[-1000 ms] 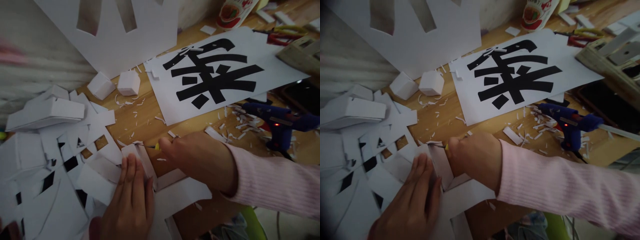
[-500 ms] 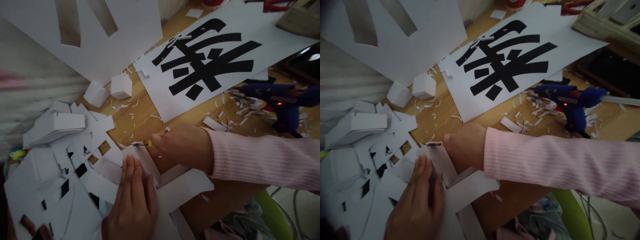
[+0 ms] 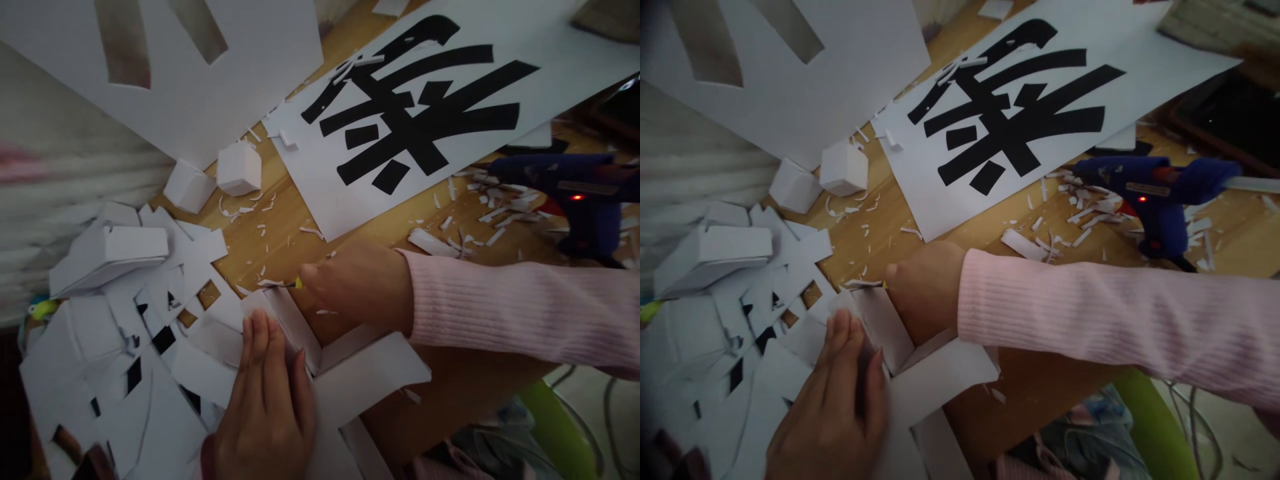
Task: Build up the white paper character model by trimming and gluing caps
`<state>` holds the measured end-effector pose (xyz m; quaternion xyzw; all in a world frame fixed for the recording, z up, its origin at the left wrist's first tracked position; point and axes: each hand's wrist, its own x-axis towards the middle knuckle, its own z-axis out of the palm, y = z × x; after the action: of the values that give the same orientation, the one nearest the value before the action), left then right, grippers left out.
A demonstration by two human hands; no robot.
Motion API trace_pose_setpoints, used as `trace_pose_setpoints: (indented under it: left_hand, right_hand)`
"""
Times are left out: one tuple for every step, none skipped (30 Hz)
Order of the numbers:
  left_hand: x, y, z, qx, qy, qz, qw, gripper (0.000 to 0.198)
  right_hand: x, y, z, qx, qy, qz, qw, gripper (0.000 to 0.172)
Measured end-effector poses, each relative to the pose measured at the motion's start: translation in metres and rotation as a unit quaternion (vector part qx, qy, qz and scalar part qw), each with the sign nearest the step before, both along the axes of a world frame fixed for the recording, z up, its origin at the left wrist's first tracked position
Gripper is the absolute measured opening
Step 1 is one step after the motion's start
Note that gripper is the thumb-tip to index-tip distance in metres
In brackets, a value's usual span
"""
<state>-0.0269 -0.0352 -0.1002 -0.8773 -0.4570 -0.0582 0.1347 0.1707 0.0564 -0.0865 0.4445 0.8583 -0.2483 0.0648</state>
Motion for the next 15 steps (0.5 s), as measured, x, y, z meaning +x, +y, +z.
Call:
trace_pose_setpoints:
  left_hand:
    - [-0.001, 0.0, 0.0, -0.001, 0.002, 0.002, 1.0, 0.054]
    - [-0.001, 0.0, -0.001, 0.001, 0.003, 0.002, 1.0, 0.055]
    - [-0.002, 0.0, -0.001, 0.003, 0.004, -0.001, 1.0, 0.056]
    - [-0.003, 0.0, -0.001, 0.006, 0.005, -0.001, 1.0, 0.057]
    - [-0.003, 0.001, -0.001, 0.007, 0.007, -0.001, 1.0, 0.058]
    - [-0.004, 0.001, -0.001, 0.009, 0.008, -0.004, 1.0, 0.058]
    - [-0.004, 0.001, -0.001, 0.01, 0.008, -0.004, 1.0, 0.058]
    - [-0.004, 0.0, -0.001, 0.011, 0.008, -0.006, 1.0, 0.058]
    - [-0.004, 0.0, -0.001, 0.012, 0.008, -0.006, 1.0, 0.058]
    - [-0.003, 0.0, -0.001, 0.011, 0.009, -0.005, 1.0, 0.059]
    - [-0.002, -0.001, -0.001, 0.012, 0.009, -0.004, 1.0, 0.059]
    - [-0.002, -0.001, -0.001, 0.012, 0.008, 0.001, 1.0, 0.059]
    - [-0.001, -0.001, -0.001, 0.012, 0.007, 0.003, 1.0, 0.059]
    - [0.0, -0.001, 0.0, 0.012, 0.005, 0.004, 1.0, 0.059]
    - [0.0, 0.0, 0.0, 0.013, 0.004, 0.004, 1.0, 0.059]
  right_hand:
    - [0.001, 0.0, 0.0, -0.005, 0.001, -0.005, 1.0, 0.022]
    - [0.002, -0.001, -0.001, -0.008, 0.002, -0.008, 1.0, 0.021]
    - [0.003, -0.002, -0.002, -0.009, 0.0, -0.008, 1.0, 0.02]
    - [0.005, -0.004, -0.003, -0.006, -0.002, -0.005, 1.0, 0.019]
    - [0.007, -0.006, -0.005, 0.002, 0.0, -0.002, 1.0, 0.018]
    - [0.009, -0.008, -0.007, 0.015, 0.002, -0.003, 1.0, 0.017]
    - [0.011, -0.011, -0.009, 0.028, 0.005, -0.007, 1.0, 0.016]
    - [0.013, -0.012, -0.011, 0.04, 0.006, -0.013, 0.999, 0.015]
    - [0.014, -0.014, -0.012, 0.048, 0.006, -0.018, 0.999, 0.015]
    - [0.014, -0.014, -0.013, 0.053, 0.001, -0.022, 0.998, 0.015]
    - [0.013, -0.014, -0.014, 0.052, -0.006, -0.024, 0.998, 0.015]
    - [0.011, -0.013, -0.015, 0.05, -0.01, -0.023, 0.998, 0.016]
    - [0.009, -0.011, -0.015, 0.049, -0.011, -0.02, 0.999, 0.017]
    - [0.007, -0.009, -0.016, 0.05, -0.007, -0.016, 0.999, 0.018]
    - [0.004, -0.007, -0.018, 0.053, -0.001, -0.012, 0.999, 0.019]
